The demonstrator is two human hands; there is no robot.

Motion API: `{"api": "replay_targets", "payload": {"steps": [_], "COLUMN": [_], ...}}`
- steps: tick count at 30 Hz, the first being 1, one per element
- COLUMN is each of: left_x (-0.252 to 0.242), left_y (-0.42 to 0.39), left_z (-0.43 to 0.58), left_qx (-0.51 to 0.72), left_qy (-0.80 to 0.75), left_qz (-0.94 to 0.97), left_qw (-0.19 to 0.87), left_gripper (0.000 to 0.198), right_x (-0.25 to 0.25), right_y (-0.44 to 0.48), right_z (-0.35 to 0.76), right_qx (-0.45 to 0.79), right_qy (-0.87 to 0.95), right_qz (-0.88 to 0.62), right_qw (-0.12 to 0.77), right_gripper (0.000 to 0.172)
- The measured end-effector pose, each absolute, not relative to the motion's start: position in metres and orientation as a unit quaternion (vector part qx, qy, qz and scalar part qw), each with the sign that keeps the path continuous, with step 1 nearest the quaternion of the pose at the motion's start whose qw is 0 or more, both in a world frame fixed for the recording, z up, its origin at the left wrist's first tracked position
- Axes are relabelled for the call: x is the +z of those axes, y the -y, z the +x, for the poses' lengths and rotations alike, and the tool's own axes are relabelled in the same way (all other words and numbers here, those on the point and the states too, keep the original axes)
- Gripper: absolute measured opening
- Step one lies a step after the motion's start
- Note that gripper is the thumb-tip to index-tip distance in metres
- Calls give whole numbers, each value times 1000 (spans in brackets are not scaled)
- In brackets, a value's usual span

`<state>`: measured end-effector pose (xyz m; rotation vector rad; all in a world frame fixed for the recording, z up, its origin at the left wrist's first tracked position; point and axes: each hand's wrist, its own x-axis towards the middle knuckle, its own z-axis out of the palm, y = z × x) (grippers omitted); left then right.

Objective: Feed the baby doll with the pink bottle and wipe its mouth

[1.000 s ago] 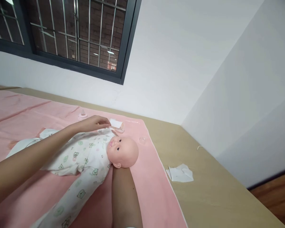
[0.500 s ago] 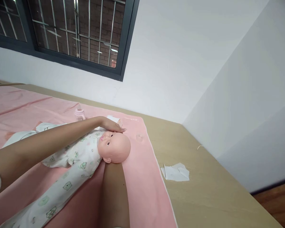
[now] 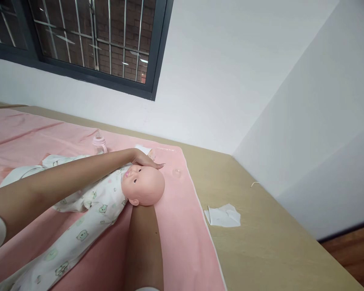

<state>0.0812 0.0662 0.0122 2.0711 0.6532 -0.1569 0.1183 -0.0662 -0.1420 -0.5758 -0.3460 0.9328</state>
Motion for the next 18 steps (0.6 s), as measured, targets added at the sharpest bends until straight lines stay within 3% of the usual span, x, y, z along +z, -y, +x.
{"api": "replay_targets", "payload": {"steps": [2,6,13,18], "left_x": [11,9,3,1], "left_y": [-65,-65,-70,-73], "left_z": [82,84,82,81], "left_qx": [-68,-79,-94,-101], "left_qy": [-260,-265,-288,-261], "left_qz": [843,836,819,811], "left_qw": [466,474,487,514], "left_gripper": [87,87,87,82], "right_x": [-149,-148,-144,-141], "right_y": [70,76,76,57], "right_z": [105,120,141,128], "right_qx": [387,486,527,466], "right_qy": [94,343,420,277], "right_qz": [-337,-269,-254,-334], "right_qw": [853,757,694,771], "right_gripper": [34,43,49,43]}}
